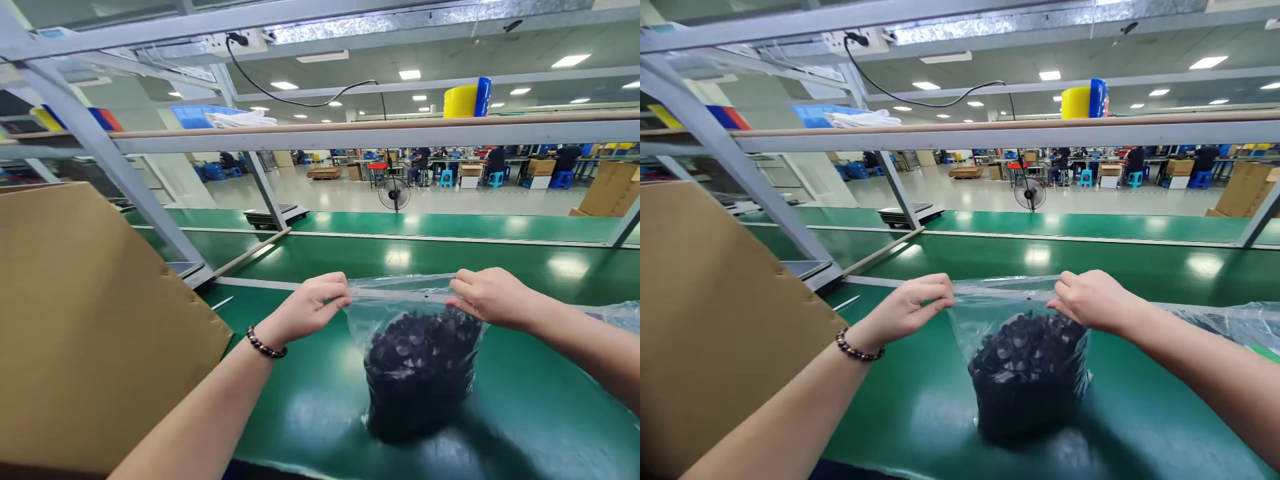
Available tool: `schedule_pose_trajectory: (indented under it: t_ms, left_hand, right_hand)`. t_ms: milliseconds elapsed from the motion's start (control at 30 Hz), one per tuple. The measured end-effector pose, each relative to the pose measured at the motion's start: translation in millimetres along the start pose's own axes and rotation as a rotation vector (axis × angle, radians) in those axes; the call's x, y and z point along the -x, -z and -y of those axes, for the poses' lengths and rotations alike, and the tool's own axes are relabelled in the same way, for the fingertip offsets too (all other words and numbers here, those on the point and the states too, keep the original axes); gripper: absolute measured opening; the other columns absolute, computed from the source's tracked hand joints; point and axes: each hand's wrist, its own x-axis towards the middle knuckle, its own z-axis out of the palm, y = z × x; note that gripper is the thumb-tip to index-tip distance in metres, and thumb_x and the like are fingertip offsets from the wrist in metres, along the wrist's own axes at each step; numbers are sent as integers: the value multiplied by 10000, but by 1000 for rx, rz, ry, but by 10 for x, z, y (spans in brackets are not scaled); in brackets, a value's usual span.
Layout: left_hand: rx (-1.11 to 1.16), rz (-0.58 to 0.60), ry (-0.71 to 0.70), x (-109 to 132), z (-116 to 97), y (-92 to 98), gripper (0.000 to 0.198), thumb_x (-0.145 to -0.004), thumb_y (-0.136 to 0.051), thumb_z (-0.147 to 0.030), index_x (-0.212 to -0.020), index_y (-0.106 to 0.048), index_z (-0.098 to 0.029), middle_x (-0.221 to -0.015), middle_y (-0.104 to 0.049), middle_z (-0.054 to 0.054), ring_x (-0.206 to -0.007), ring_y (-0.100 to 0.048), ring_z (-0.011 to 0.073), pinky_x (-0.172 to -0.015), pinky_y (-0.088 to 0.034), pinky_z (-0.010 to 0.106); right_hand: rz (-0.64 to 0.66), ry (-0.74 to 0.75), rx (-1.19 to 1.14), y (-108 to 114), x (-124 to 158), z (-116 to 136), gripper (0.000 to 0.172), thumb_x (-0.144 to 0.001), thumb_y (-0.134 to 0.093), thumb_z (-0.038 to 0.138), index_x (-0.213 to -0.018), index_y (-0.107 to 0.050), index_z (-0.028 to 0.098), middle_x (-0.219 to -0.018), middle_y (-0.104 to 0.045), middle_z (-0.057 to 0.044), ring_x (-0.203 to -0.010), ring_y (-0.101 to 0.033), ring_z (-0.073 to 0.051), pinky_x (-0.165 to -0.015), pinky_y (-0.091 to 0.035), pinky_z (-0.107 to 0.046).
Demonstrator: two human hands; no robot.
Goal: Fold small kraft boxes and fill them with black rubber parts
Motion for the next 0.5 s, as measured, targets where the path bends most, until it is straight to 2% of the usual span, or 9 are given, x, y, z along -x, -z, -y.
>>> schedule_pose_trajectory:
  t_ms: [100, 167, 233, 300, 333, 400, 433, 467, 500]
  left_hand:
    - [79, -77, 12, 29, 7, -125, 262, -865, -446, -261, -660, -580, -168, -704, -523, 34, -670, -500, 131, -630, -415, 237]
    - [135, -129, 23, 47, 0, -137, 230, -858, -470, -266, -692, -596, -168, -725, -537, 40, -699, -510, 139, -652, -426, 247]
    - [217, -187, 57, 76, -19, -152, 216, -849, -492, -281, -711, -613, -166, -735, -549, 45, -715, -520, 145, -668, -439, 255]
    - [318, -252, 101, 118, -49, -205, 222, -840, -511, -301, -712, -629, -162, -733, -557, 49, -727, -530, 151, -684, -449, 263]
    - [380, -296, 121, 142, -64, -252, 223, -830, -528, -308, -701, -634, -161, -735, -560, 51, -738, -536, 155, -693, -454, 266]
    - [545, -449, 161, 191, -74, -395, 188, -790, -584, -332, -710, -646, -173, -814, -577, 55, -787, -553, 167, -724, -470, 274]
    - [650, -539, 183, 212, -58, -491, 183, -751, -625, -374, -764, -655, -194, -907, -585, 55, -837, -563, 182, -754, -482, 288]
    - [760, -633, 213, 229, -24, -602, 265, -697, -663, -442, -863, -654, -235, -1038, -572, 46, -905, -568, 206, -794, -490, 313]
    - [854, -675, 258, 239, 25, -727, 464, -624, -683, -546, -1010, -615, -297, -1181, -527, 29, -993, -556, 243, -846, -489, 352]
  right_hand:
    - [-191, -37, -219, -50, 204, -123, 367, -916, -413, 496, -923, -598, 178, -960, -562, -99, -802, -571, -202, -689, -444, -304]
    - [-324, -148, -430, -90, 326, -232, 474, -831, -530, 570, -1116, -543, 192, -1195, -473, -125, -1074, -486, -257, -893, -409, -360]
    - [-314, -258, -724, -227, 422, -297, 795, -734, -598, 649, -1336, -348, 193, -1355, -332, -142, -1224, -356, -289, -982, -352, -408]
    - [-177, -311, -1069, -446, 460, -269, 996, -689, -611, 689, -1421, -160, 187, -1382, -312, -152, -1238, -349, -290, -977, -360, -424]
    - [-112, -319, -1217, -559, 451, -214, 986, -682, -624, 681, -1414, -194, 181, -1338, -383, -149, -1200, -401, -284, -958, -377, -417]
    - [-85, -337, -1392, -744, 387, -45, 753, -686, -666, 614, -1257, -470, 162, -1130, -562, -110, -1051, -520, -262, -893, -417, -381]
    - [-135, -356, -1426, -807, 336, 51, 569, -693, -673, 582, -1050, -610, 143, -970, -617, -85, -940, -562, -247, -833, -437, -355]
    - [-207, -399, -1454, -853, 278, 144, 448, -722, -650, 558, -879, -655, 139, -837, -626, -60, -834, -577, -223, -760, -449, -326]
    - [-300, -466, -1470, -885, 218, 224, 403, -739, -629, 541, -763, -652, 140, -717, -606, -35, -713, -567, -189, -674, -443, -295]
